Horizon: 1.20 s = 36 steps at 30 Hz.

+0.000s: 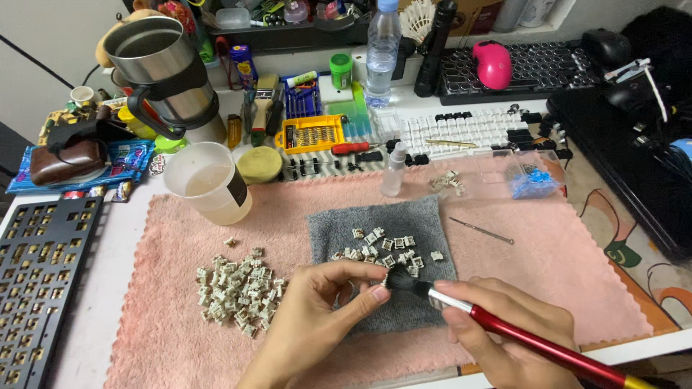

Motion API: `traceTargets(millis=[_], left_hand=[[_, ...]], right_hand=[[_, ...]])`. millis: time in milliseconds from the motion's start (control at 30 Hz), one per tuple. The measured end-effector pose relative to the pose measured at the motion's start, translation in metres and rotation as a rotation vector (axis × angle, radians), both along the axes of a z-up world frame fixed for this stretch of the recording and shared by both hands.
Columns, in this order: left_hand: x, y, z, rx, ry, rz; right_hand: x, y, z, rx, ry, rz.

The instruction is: The person cleans individual keyboard switches one at a time using a brush. They pick up each switch, brush it, and place it on a gray cloth on the desk.

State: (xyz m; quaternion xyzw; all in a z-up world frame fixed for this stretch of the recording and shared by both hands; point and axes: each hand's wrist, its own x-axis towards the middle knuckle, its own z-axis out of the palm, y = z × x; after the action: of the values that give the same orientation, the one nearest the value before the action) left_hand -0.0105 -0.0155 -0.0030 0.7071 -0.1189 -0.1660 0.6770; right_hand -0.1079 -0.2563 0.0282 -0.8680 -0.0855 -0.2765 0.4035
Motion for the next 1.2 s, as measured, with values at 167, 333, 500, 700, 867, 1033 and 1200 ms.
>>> traceTargets(millis=[167, 333, 500, 700, 867, 1033, 1200], left_hand=[[-0.001, -0.003, 0.002, 0.041, -0.004, 0.055], [-0.003, -0.001, -0.002, 0.011, -0.023, 0.060], [-0.005, 0.000, 0.000, -0.030, -0.113, 0.069], [-0.006, -0.001, -0.002, -0.074, -0.112, 0.063], [-0.007, -0.002, -0.006, -0.031, -0.058, 0.115], [-0.008, 0.001, -0.012, -0.077, -0.004, 0.140], [-0.003, 0.003, -0.048, -0.161, 0.012, 0.196]], right_hand=[[0.008, -0.003, 0.004, 0.010, 0.015, 0.079], [0.011, -0.006, -0.002, 0.034, 0.081, 0.157], [0.015, -0.007, -0.004, 0.014, 0.028, 0.176], [0.021, -0.006, -0.005, 0.102, 0.061, 0.194], [0.023, 0.006, -0.003, 0.065, 0.031, 0.142], [0.024, 0.013, -0.007, 0.046, 0.071, 0.121], [0.027, 0.029, -0.005, 0.171, 0.157, 0.068]])
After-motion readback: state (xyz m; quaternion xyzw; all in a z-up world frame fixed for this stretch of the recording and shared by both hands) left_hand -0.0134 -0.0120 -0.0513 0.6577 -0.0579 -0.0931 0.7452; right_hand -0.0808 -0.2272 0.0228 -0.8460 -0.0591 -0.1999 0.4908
